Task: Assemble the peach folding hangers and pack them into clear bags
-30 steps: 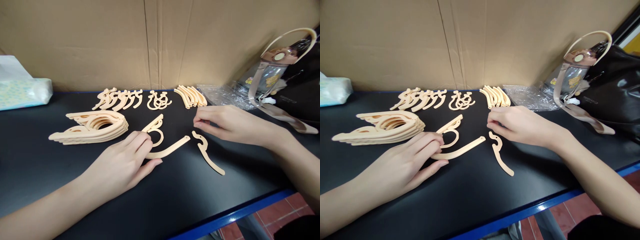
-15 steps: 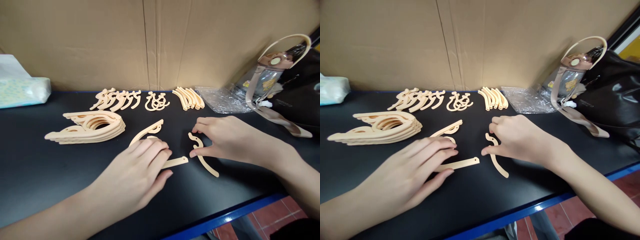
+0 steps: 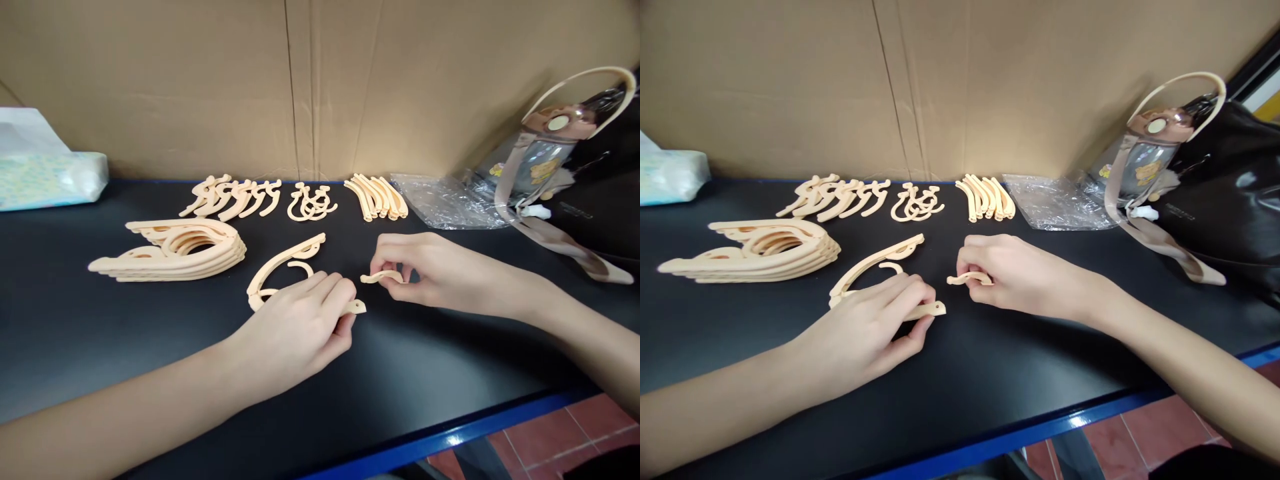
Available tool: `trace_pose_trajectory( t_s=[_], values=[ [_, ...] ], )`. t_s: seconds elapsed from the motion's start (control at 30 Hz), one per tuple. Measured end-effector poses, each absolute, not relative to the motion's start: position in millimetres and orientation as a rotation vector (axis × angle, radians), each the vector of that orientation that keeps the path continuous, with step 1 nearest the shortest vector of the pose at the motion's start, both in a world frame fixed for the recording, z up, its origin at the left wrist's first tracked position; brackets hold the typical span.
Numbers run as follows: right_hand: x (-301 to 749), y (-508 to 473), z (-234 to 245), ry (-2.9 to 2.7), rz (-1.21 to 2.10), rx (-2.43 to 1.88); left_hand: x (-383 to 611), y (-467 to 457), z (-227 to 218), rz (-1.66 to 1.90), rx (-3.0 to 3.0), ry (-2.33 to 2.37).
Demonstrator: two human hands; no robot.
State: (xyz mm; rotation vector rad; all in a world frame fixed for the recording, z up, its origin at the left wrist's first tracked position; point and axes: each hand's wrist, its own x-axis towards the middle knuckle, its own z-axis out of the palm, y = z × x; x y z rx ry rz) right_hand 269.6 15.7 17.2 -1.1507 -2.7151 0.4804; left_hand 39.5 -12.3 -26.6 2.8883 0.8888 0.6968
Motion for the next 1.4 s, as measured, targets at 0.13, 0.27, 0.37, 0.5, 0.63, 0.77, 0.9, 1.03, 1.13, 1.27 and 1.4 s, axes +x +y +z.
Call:
trace_pose_trajectory(
  t_s=[0.13, 0.27, 0.37, 0.5, 0.63, 0.77, 0.9, 1.03, 1.13, 1.27, 1.4],
  values=[
    [273.5, 12.6, 11.6, -2.512, 0.827, -1.119, 35.6, -10.7, -29.5, 0.686, 2.658, 0.828],
    [271.2, 4.1, 6.7, -2.331, 1.022, -1.092, 32.5, -9.4, -27.2, 0.605, 2.507, 0.85],
    [268.7, -0.7, 5.9, -2.278, 1.135, -1.119, 30.6, -8.7, -24.7, 0.566, 2.468, 0.874],
    [266.9, -2.7, 7.3, -2.352, 1.236, -1.132, 29.0, -9.0, -25.6, 0.607, 2.558, 0.829],
    [266.2, -2.7, 7.9, -2.528, 1.126, -1.162, 28.4, -9.8, -29.9, 0.694, 2.62, 0.805],
    [264.8, -4.2, 6.5, -2.675, 0.957, -1.138, 28.5, -9.8, -30.0, 0.702, 2.587, 0.806],
    [264.6, -6.5, 3.1, -2.786, 0.706, -1.041, 29.1, -9.3, -28.1, 0.706, 2.555, 0.787],
    [265.3, -8.3, -0.9, -2.869, 0.601, -0.966, 29.1, -8.7, -28.0, 0.72, 2.548, 0.78],
    [263.8, -10.5, -3.6, -2.905, 0.486, -0.969, 28.4, -8.7, -27.4, 0.722, 2.552, 0.771],
    [261.8, -12.3, -4.6, -2.934, 0.292, -0.977, 28.1, -9.2, -25.1, 0.684, 2.504, 0.763],
    [262.4, -9.9, -1.7, -2.942, 0.36, -1.017, 28.3, -7.6, -25.7, 0.687, 2.389, 0.811]
  ],
)
